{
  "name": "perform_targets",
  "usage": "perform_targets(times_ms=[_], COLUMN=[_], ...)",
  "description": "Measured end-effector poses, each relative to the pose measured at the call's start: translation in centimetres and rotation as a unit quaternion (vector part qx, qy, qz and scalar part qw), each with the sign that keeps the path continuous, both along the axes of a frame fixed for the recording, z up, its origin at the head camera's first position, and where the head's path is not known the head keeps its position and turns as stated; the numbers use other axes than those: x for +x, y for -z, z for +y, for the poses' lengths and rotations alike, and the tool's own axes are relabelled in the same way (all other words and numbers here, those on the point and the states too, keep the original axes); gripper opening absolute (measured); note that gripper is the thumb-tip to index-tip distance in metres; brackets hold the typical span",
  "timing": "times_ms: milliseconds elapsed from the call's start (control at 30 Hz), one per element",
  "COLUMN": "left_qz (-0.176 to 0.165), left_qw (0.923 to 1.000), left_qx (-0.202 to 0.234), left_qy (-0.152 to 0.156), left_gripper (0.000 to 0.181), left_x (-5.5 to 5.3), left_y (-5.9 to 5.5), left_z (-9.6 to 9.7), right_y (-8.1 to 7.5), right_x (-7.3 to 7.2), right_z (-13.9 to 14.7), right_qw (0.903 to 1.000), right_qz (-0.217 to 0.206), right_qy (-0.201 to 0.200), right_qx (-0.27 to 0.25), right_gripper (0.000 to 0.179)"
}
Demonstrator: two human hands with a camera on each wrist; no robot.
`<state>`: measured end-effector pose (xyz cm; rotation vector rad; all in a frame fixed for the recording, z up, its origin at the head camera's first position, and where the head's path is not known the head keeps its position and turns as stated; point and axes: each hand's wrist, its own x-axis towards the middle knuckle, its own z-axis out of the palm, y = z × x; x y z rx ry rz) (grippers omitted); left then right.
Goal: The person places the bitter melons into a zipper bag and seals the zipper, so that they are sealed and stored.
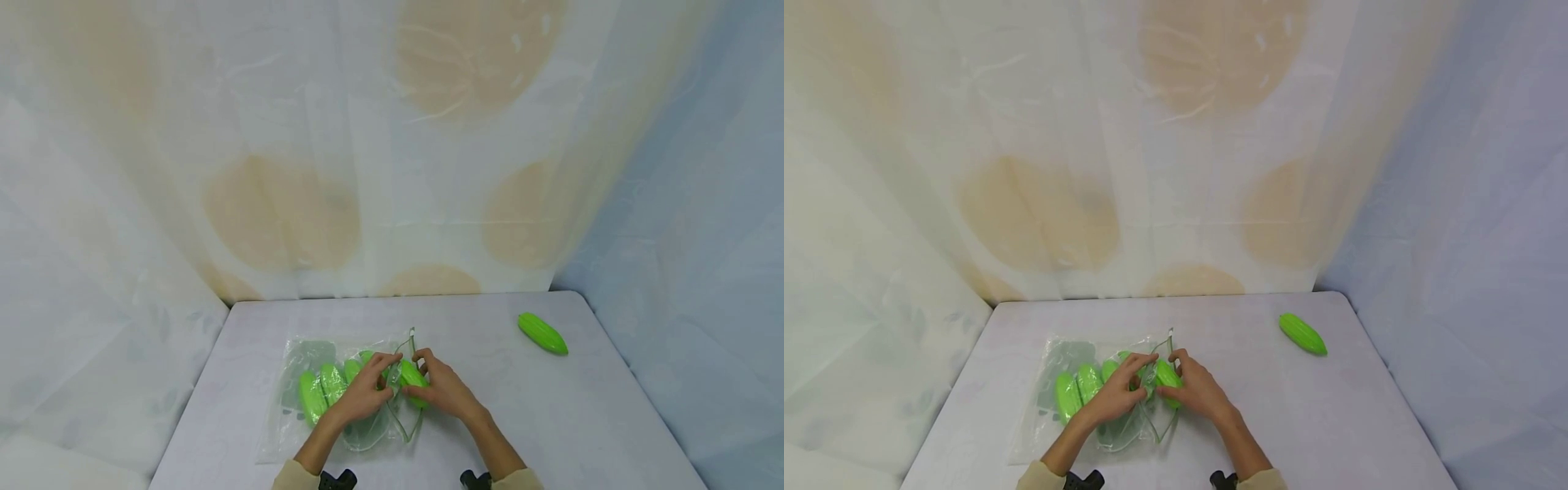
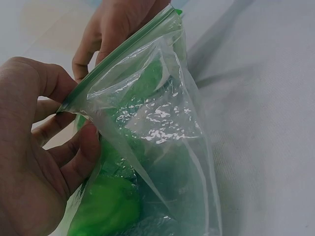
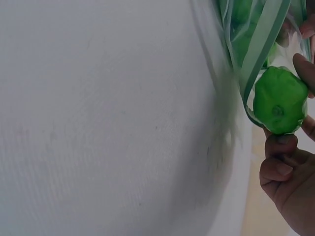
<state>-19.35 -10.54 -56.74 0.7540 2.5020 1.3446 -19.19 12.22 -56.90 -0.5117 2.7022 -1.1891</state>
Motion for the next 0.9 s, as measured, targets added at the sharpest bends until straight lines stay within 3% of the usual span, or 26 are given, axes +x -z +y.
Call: perform_targets(times_ms=[300, 900], left_qz=[0.002, -0.004], left_qw=[1.0, 0.9999], left_qx=[0.004, 0.01], left_qy=[0.0, -0.003], left_gripper=[0.071, 0.069], left_x=[0.16, 0.38], left_y=[-0.29, -0.42], left_z=[0.13, 0.32], right_y=[0.09, -0.12], right_x=[0.06, 0.65], right_z=[-0.39, -0.26], right_qw=[0.9999, 0.9986], right_qz=[0.002, -0.027], right_qy=[0.014, -0.042], right_qx=[0.006, -0.019], right_gripper=[0.057, 0.054])
